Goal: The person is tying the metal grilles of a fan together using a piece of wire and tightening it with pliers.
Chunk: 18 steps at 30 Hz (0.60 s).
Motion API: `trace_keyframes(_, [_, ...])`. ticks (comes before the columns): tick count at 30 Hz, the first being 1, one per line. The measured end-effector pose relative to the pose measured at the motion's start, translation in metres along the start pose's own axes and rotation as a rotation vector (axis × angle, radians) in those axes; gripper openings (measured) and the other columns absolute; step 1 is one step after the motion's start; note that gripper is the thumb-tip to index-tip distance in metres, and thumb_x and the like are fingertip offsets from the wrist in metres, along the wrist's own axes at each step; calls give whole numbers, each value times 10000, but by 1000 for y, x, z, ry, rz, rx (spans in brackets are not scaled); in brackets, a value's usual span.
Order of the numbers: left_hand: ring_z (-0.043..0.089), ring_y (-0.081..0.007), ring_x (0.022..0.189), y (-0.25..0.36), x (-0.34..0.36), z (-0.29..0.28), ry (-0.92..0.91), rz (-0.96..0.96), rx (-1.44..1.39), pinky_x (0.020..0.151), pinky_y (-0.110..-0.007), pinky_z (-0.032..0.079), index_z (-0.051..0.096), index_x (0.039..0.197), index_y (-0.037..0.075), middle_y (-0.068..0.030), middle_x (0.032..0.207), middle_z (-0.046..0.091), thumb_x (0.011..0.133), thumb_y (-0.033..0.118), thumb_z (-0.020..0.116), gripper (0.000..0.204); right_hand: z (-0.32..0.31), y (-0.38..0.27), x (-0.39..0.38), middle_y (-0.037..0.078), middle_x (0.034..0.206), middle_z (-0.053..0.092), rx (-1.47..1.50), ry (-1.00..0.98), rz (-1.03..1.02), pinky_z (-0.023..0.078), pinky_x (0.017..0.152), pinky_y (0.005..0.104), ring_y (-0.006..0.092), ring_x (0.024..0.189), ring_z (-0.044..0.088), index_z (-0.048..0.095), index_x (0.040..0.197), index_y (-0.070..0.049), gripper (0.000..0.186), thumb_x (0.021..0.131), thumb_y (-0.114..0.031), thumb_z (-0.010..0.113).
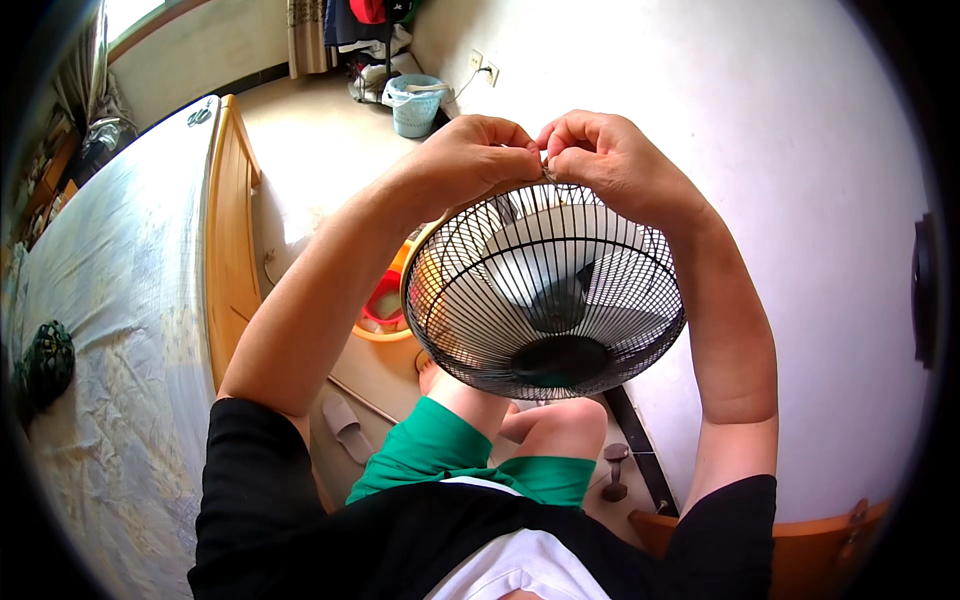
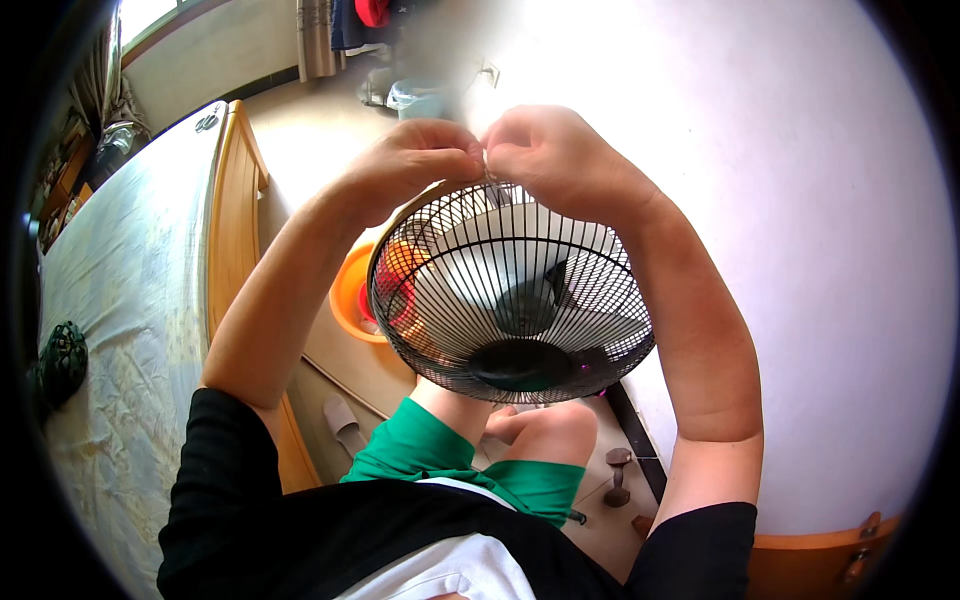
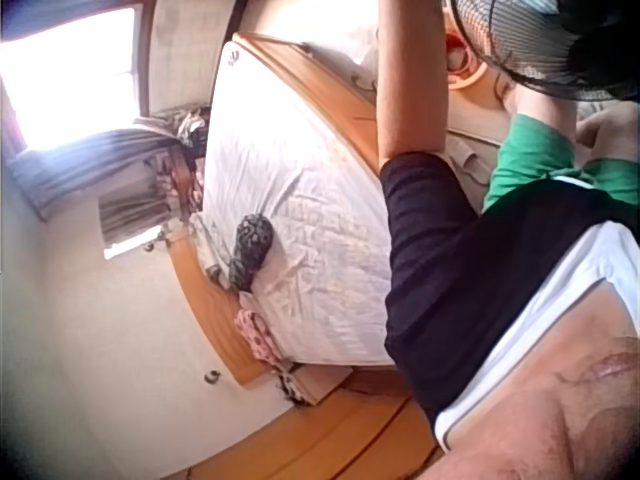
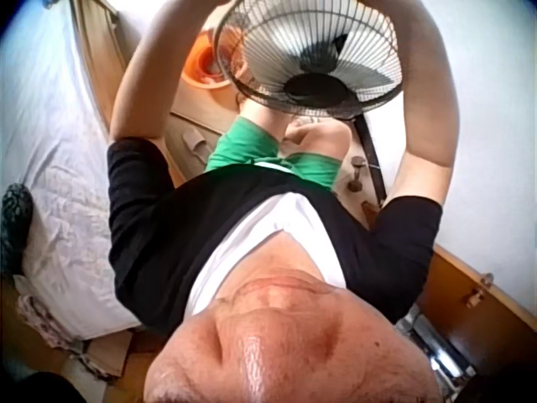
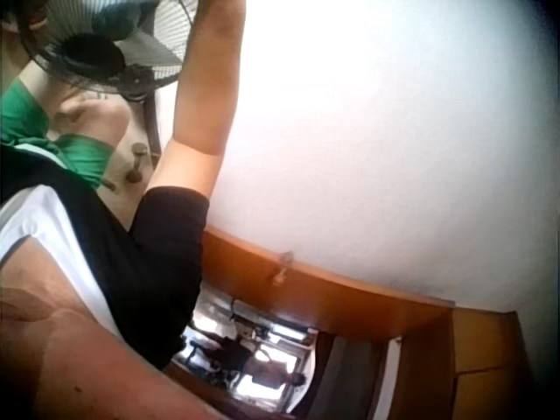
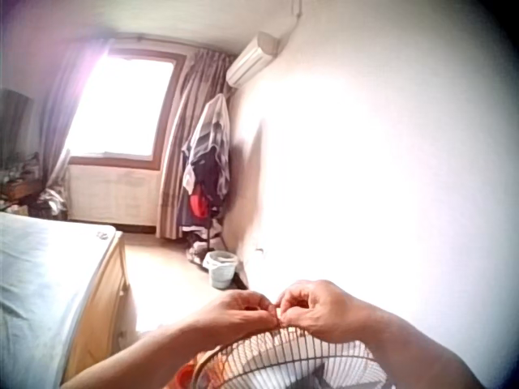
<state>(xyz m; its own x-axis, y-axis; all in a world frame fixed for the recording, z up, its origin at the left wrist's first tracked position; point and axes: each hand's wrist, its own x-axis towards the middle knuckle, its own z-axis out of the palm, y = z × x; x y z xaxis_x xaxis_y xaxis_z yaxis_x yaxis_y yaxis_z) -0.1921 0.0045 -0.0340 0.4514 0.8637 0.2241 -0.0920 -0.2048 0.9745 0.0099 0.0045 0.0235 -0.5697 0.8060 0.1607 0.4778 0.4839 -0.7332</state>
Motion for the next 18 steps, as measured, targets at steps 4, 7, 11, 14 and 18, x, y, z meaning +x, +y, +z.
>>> trace_keyframes(4, [609, -87, 799, -1, -2, 0, 31, 12, -1, 726, -223, 493, 670, 919, 13, -28, 857, 654, 869, 151, 675, 146, 0, -4, 2, 68, 995, 612, -134, -15, -5, 497, 772, 251, 97, 836, 564, 594, 798, -3, 75, 839, -64, 610])
trace_keyframes(7, [595, -71, 771, -4, -1, 0, 46, 26, 29, 675, -209, 482, 662, 915, 18, -18, 830, 637, 870, 142, 683, 133, 0, -9, 2, 61, 959, 615, -220, -11, -2, 497, 757, 256, 99, 815, 560, 599, 795, 3, 59, 819, -51, 595])
trace_keyframes(11, [581, -60, 757, -4, -1, 1, 51, 40, 59, 655, -206, 472, 662, 919, 23, -9, 821, 623, 871, 139, 691, 129, 3, -13, 4, 43, 898, 610, -254, -21, 18, 488, 723, 250, 92, 772, 544, 599, 798, 8, 54, 806, -43, 585])
trace_keyframes(14, [583, -84, 704, -3, 0, 0, 86, 53, 170, 621, -216, 483, 656, 1015, -32, -47, 812, 644, 851, 143, 720, 249, 2, -8, 4, 64, 856, 624, -218, -11, 10, 492, 716, 273, 121, 765, 564, 626, 840, 26, 121, 811, -85, 588])
trace_keyframes(18, [598, -161, 842, 0, 0, -2, 151, 156, 575, 742, -304, 486, 726, 910, 27, -63, 913, 641, 848, 214, 726, 197, 1, 0, 2, 110, 851, 667, -130, -6, 12, 506, 764, 318, 176, 824, 615, 673, 964, 62, 281, 816, -165, 601])
